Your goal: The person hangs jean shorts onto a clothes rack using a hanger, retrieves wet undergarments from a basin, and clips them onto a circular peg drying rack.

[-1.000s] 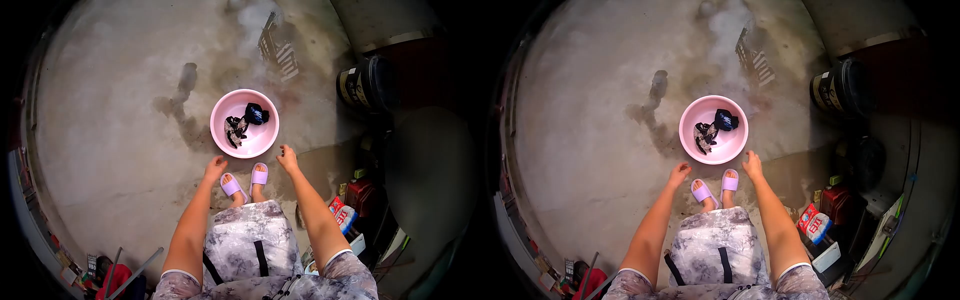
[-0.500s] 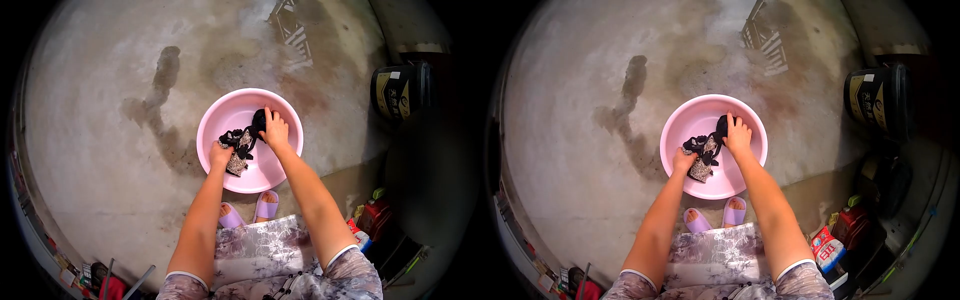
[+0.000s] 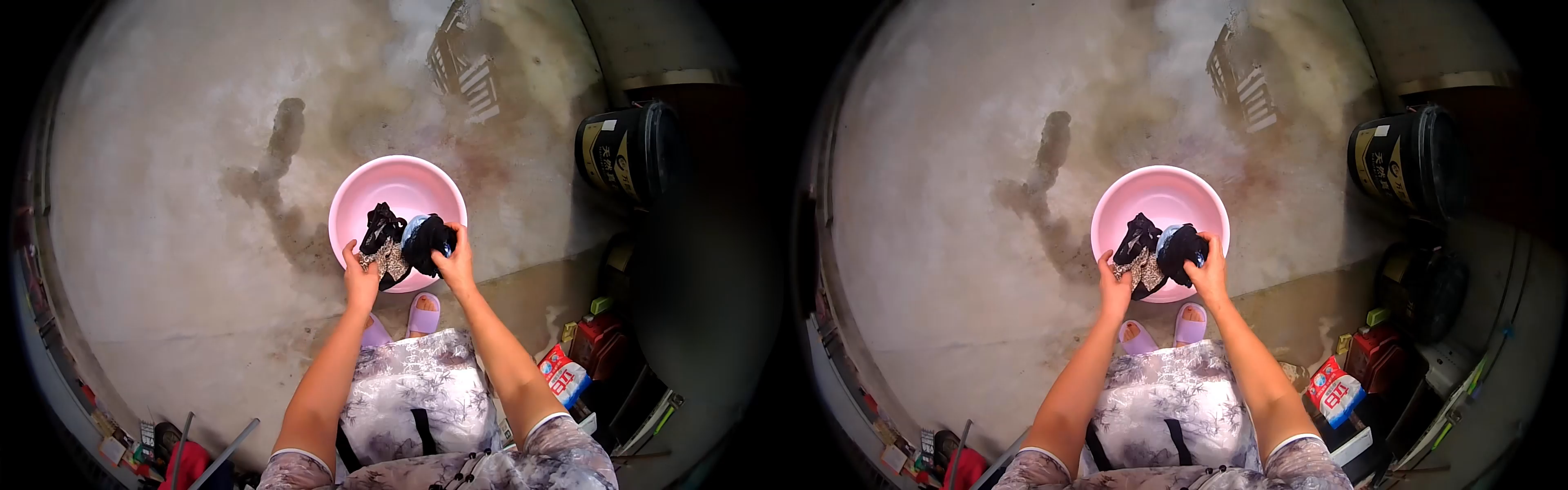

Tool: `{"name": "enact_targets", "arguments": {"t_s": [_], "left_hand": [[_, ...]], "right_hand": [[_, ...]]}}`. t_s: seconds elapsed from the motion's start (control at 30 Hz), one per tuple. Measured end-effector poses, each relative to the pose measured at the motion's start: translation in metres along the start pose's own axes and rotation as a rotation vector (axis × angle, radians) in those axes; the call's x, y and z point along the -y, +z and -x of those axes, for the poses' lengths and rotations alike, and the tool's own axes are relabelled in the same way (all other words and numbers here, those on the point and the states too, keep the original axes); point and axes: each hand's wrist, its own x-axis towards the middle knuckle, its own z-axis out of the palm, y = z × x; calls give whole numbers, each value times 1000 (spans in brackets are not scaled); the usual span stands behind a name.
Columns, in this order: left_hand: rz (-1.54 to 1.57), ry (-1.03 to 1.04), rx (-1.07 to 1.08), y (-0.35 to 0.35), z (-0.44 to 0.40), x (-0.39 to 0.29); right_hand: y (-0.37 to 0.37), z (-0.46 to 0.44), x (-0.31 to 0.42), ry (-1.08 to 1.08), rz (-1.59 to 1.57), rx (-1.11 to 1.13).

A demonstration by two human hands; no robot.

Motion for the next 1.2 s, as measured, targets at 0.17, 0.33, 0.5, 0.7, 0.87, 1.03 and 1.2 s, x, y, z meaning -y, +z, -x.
{"name": "enact_targets", "arguments": {"t_s": [0.17, 0.33, 0.5, 0.7, 0.87, 1.03, 1.2], "left_hand": [[-140, 370, -61, -22, 94, -118], [-106, 405, -54, -79, 171, -236], [-26, 580, 108, -136, 250, -318], [10, 691, 134, -174, 329, -378], [358, 360, 358, -206, 349, -396], [731, -481, 600, -224, 311, -385], [922, -469, 839, -218, 272, -393]], "right_hand": [[-21, 73, 122, -89, -71, -15], [-81, 126, 231, -15, -289, 145], [-148, 165, 322, 4, -472, 395], [-175, 222, 414, -251, -151, 194], [-193, 246, 445, -155, -323, -26], [-220, 265, 464, -577, -9, 26], [-233, 290, 483, -864, 150, 294]]}}
